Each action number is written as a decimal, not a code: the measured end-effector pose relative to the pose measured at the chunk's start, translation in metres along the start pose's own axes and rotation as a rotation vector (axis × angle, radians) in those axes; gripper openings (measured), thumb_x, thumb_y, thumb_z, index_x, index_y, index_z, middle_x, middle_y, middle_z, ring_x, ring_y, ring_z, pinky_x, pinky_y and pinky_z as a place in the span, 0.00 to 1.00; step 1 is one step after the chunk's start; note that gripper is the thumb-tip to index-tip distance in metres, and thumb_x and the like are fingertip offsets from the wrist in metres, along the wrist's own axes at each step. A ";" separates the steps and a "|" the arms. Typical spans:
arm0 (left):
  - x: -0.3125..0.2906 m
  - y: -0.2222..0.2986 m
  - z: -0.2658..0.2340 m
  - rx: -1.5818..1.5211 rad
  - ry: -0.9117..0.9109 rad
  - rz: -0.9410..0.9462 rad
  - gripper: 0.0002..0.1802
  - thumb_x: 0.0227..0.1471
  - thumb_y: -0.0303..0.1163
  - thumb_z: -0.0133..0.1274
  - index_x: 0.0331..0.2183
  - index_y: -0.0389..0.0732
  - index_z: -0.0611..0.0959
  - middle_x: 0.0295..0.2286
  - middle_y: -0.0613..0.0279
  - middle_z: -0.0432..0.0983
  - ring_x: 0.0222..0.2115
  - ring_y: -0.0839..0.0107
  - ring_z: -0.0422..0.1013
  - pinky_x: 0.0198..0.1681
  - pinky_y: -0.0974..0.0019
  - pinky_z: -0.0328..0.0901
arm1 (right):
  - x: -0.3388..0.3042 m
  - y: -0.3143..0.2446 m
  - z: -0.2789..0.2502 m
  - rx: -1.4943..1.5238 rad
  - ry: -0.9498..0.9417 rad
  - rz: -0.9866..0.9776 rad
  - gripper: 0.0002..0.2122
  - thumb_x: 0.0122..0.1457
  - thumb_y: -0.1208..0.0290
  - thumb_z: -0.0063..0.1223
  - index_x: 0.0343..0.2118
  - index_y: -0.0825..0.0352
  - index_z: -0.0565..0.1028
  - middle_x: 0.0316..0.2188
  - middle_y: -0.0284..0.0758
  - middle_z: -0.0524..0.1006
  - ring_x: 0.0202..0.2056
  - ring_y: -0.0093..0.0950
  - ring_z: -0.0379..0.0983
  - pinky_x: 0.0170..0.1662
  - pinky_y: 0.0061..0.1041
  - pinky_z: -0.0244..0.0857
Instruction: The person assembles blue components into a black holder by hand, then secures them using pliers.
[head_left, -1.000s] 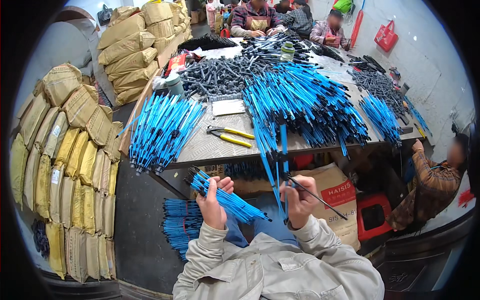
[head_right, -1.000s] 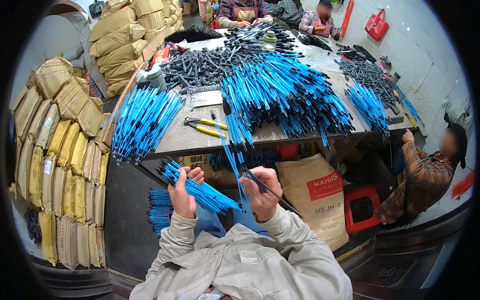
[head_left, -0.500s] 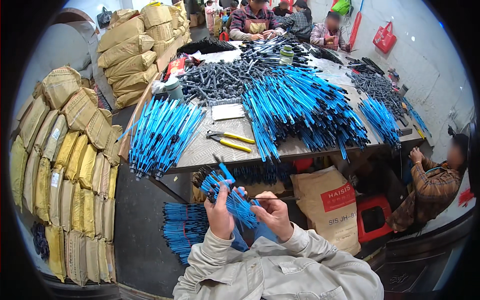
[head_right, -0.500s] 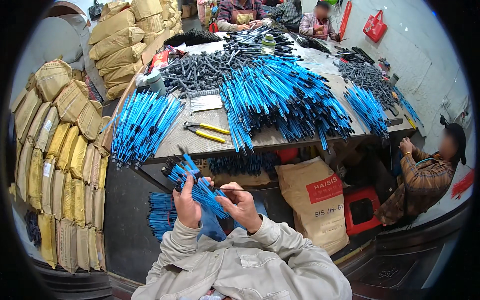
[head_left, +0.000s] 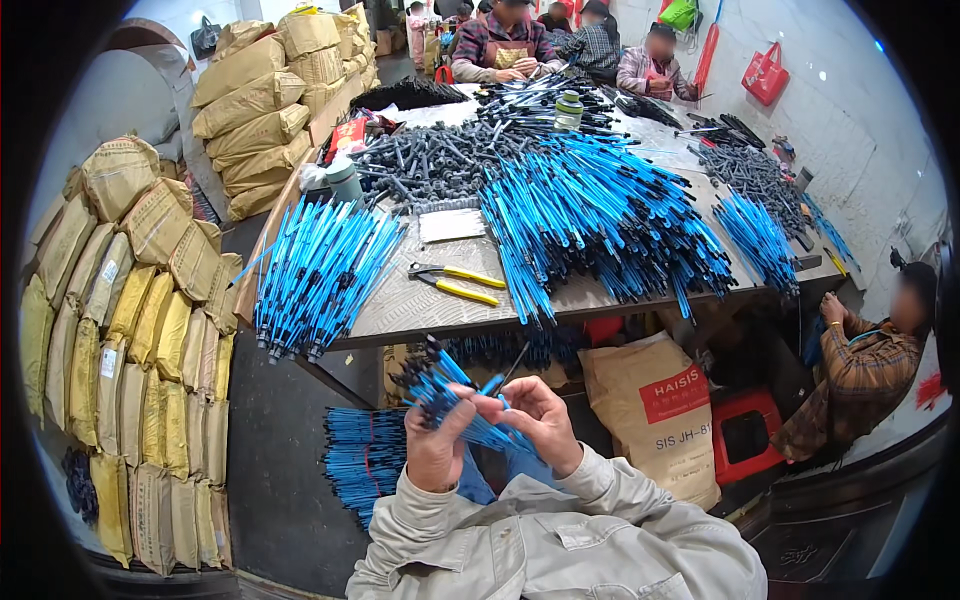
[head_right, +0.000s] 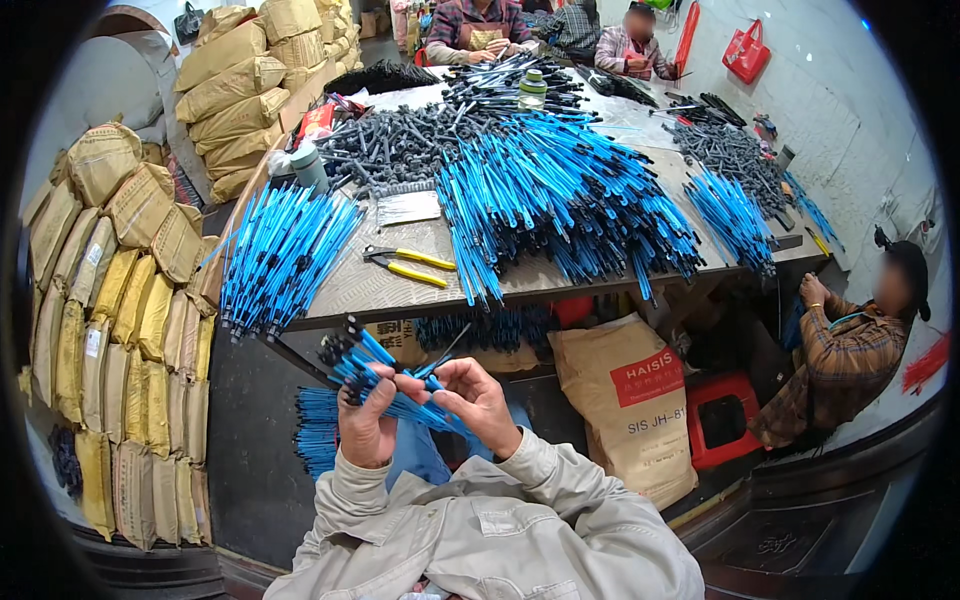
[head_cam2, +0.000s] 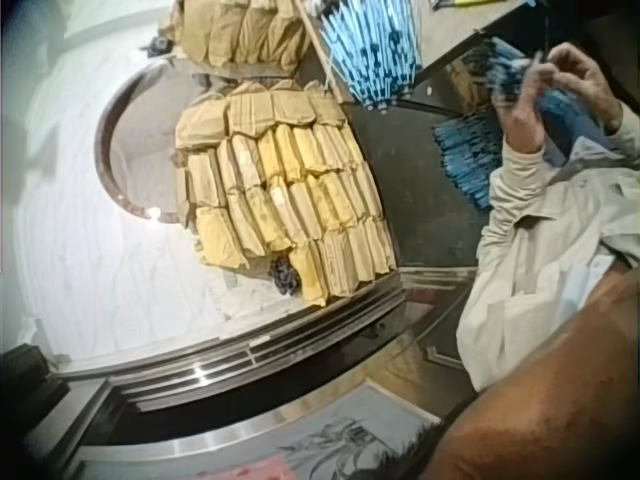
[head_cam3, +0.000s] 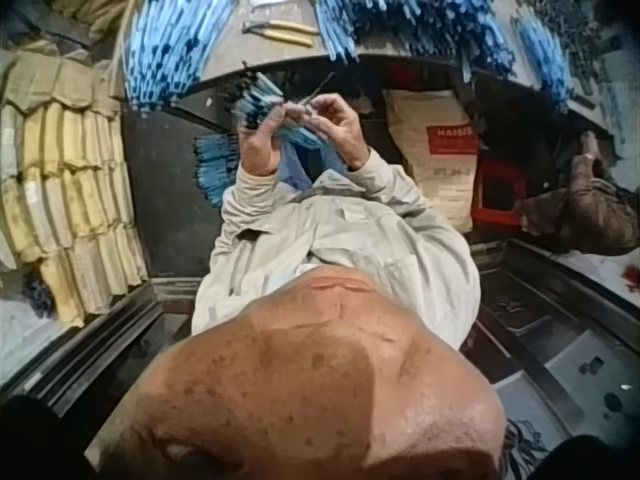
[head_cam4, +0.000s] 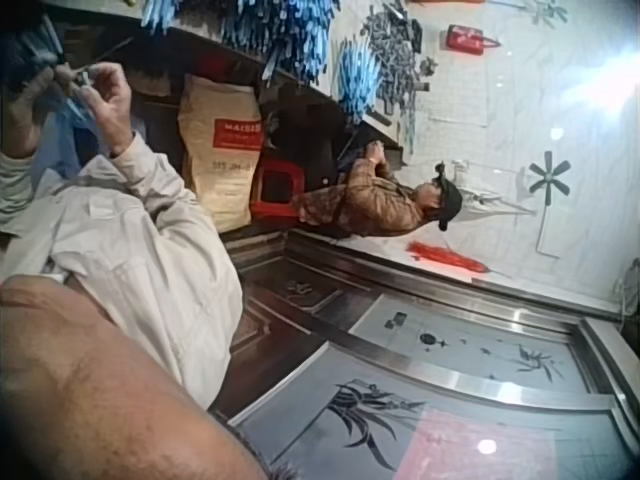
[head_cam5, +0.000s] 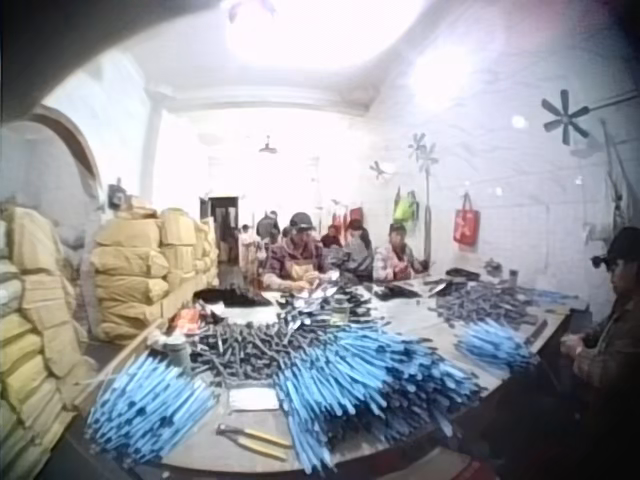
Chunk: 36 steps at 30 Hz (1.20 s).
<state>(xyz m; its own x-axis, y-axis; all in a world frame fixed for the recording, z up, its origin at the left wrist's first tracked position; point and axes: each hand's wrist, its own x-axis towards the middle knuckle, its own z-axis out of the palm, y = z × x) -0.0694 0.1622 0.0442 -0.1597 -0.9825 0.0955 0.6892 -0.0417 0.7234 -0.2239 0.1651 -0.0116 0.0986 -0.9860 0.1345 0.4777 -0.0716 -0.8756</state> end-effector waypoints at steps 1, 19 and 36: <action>-0.002 0.000 -0.001 0.068 -0.053 0.028 0.07 0.49 0.26 0.53 0.34 0.39 0.77 0.28 0.51 0.77 0.29 0.63 0.74 0.34 0.63 0.68 | 0.000 0.000 0.000 -0.001 0.000 0.000 0.09 0.52 0.77 0.55 0.37 0.69 0.70 0.33 0.30 0.69 0.33 0.15 0.66 0.35 0.14 0.61; -0.016 -0.028 0.007 0.558 -0.263 -0.086 0.09 0.48 0.23 0.55 0.36 0.34 0.80 0.31 0.64 0.77 0.32 0.79 0.69 0.38 0.74 0.65 | -0.015 -0.063 0.004 -0.956 -0.009 -0.701 0.09 0.41 0.68 0.61 0.27 0.62 0.78 0.43 0.38 0.70 0.48 0.37 0.61 0.54 0.40 0.49; -0.016 -0.040 0.004 0.407 -0.375 -0.028 0.16 0.48 0.21 0.54 0.42 0.37 0.78 0.35 0.64 0.76 0.36 0.78 0.68 0.39 0.73 0.64 | -0.009 -0.062 0.008 -0.873 -0.168 -0.550 0.07 0.42 0.68 0.60 0.27 0.59 0.80 0.41 0.33 0.74 0.52 0.36 0.59 0.58 0.42 0.40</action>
<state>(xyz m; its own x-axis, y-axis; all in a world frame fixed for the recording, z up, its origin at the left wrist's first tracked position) -0.0976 0.1805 0.0162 -0.4662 -0.8470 0.2554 0.3641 0.0794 0.9280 -0.2474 0.1799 0.0449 0.2105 -0.7554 0.6205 -0.2970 -0.6542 -0.6956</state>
